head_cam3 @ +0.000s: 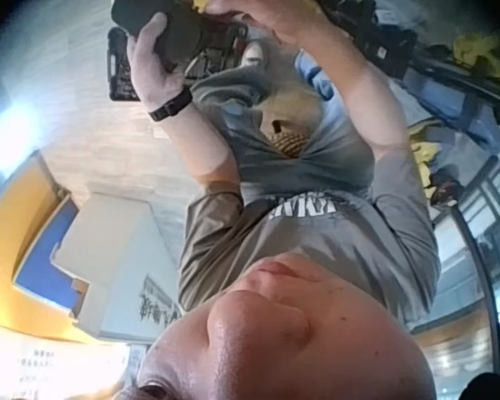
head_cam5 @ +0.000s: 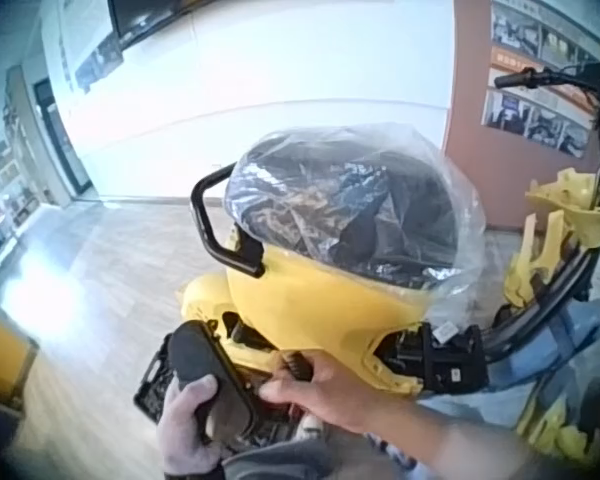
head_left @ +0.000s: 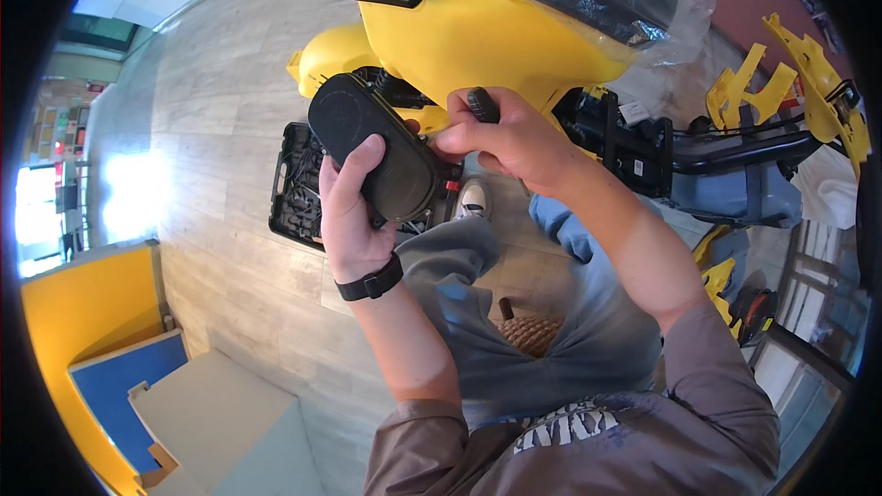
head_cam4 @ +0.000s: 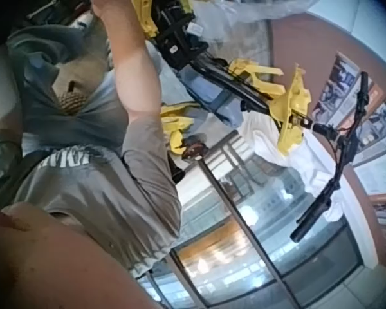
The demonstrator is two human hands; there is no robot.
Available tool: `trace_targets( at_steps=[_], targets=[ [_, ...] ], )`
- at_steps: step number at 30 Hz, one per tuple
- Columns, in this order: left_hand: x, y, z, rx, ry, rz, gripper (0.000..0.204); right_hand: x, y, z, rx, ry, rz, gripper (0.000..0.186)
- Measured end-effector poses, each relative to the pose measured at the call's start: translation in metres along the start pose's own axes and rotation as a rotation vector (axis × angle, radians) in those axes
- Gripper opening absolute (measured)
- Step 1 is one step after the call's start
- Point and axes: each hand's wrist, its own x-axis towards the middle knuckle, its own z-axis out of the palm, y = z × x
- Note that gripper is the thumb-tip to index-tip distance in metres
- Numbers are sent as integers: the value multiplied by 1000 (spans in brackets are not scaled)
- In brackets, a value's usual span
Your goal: Removing screws and disassembling the instrument cluster dashboard of a motorcycle.
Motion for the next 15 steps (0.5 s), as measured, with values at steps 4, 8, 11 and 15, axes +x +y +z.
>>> trace_targets(
  at_steps=[4, 8, 11, 15],
  targets=[
    [1, 2, -10, 11, -21, -20, 37, 5, 13, 0, -90, -75, -119, 35],
    [0, 3, -13, 18, -20, -48, 40, 4, 12, -3, -143, -135, -132, 40],
    [-2, 2, -14, 24, -58, -58, 44, 3, 9, -4, -135, -153, -141, 41],
    [-2, 2, -16, -21, -102, -71, 47, 1, 5, -4, -11, -196, -123, 42]
  ],
)
